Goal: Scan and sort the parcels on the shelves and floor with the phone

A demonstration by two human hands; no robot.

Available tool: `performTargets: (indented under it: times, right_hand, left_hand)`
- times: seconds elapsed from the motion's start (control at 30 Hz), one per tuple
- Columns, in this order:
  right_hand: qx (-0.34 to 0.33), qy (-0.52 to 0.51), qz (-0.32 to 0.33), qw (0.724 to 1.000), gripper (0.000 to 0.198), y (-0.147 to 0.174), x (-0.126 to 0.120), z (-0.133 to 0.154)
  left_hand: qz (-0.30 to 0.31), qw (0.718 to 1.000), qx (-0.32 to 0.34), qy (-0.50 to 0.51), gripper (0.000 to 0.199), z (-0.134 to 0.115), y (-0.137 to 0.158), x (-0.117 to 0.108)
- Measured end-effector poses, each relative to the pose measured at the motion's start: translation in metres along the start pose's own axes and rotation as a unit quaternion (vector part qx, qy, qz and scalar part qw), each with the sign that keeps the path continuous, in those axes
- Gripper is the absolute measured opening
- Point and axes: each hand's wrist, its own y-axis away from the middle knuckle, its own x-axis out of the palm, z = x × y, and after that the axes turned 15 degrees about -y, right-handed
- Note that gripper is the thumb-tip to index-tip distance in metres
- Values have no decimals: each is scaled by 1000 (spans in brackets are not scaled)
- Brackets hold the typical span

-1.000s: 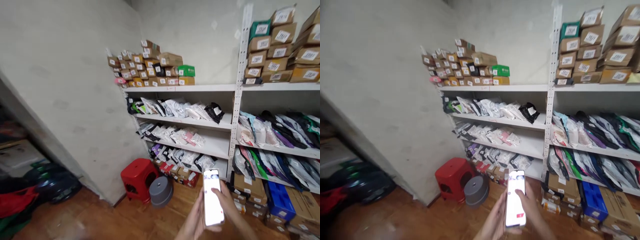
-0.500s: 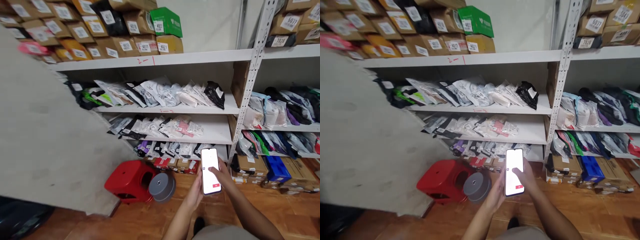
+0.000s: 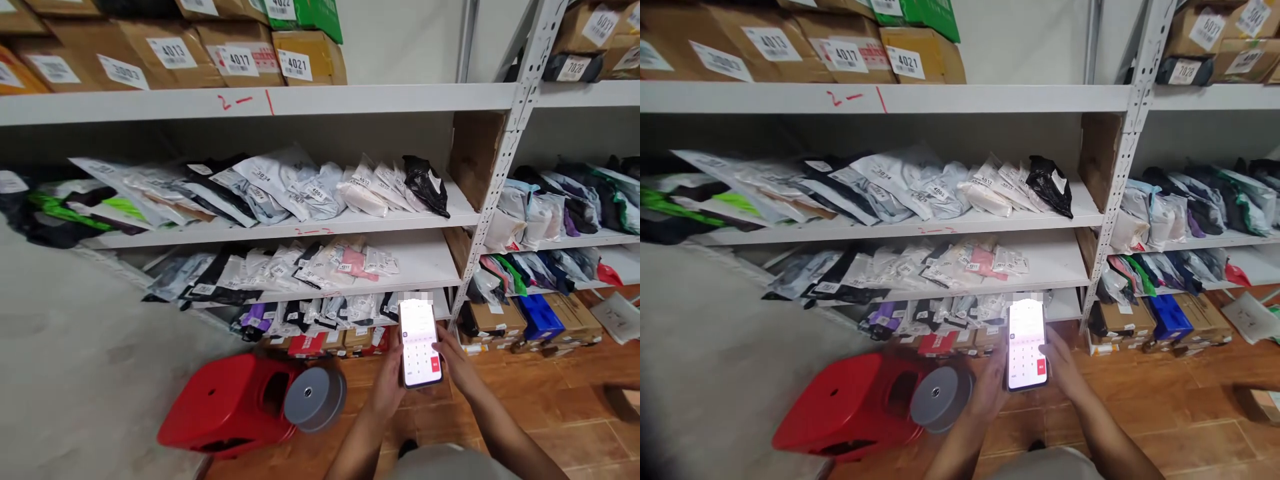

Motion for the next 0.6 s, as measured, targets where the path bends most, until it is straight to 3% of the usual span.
performTargets:
  times: [0.2, 0.37, 0.6]
  right_hand:
    - [-5, -1, -24, 1000, 37, -7, 3, -3]
    - [-9, 1, -30, 1000, 37, -8, 6, -5]
    - [-68, 40, -18, 997, 46, -12, 6, -8]
  left_hand:
    - [42, 999, 0, -16, 76, -1, -8, -9]
    - [35, 999, -14, -33, 78, -5, -9, -8]
    - [29, 997, 51, -54, 70, -8, -10, 0]
